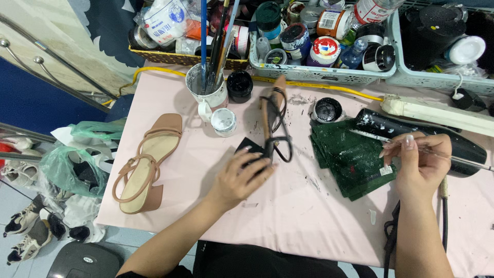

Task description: The person paints the edges of a black sandal strap with a brush, uses a hairdryer to dry the paint, and then applies paint to the heel and sole edges of the sandal.

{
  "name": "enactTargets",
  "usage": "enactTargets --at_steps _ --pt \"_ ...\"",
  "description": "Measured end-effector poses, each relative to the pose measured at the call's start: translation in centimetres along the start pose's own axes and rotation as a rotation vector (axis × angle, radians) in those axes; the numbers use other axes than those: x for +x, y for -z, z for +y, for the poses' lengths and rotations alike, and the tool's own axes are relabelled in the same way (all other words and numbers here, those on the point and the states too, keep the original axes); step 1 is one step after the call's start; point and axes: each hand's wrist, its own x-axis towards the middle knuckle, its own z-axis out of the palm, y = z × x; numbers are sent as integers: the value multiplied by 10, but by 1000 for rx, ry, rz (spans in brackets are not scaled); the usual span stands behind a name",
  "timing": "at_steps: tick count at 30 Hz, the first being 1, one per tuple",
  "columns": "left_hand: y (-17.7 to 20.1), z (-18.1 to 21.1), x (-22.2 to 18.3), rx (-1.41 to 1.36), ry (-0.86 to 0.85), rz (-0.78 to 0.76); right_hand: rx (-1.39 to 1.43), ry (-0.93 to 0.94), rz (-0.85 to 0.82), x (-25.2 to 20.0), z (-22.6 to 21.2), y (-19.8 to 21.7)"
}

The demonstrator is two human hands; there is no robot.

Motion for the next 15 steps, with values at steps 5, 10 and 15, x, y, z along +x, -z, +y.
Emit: enactTargets --at_steps 5,10,15 --pt "0 9 -2 -116 -113 -93 24 9 5 -3 0 4" --pt "5 8 1 -296 -85 -138 40 0 29 1 6 5" --pt "11 4 5 -403 -26 -125 -129 13 99 7 9 -2"
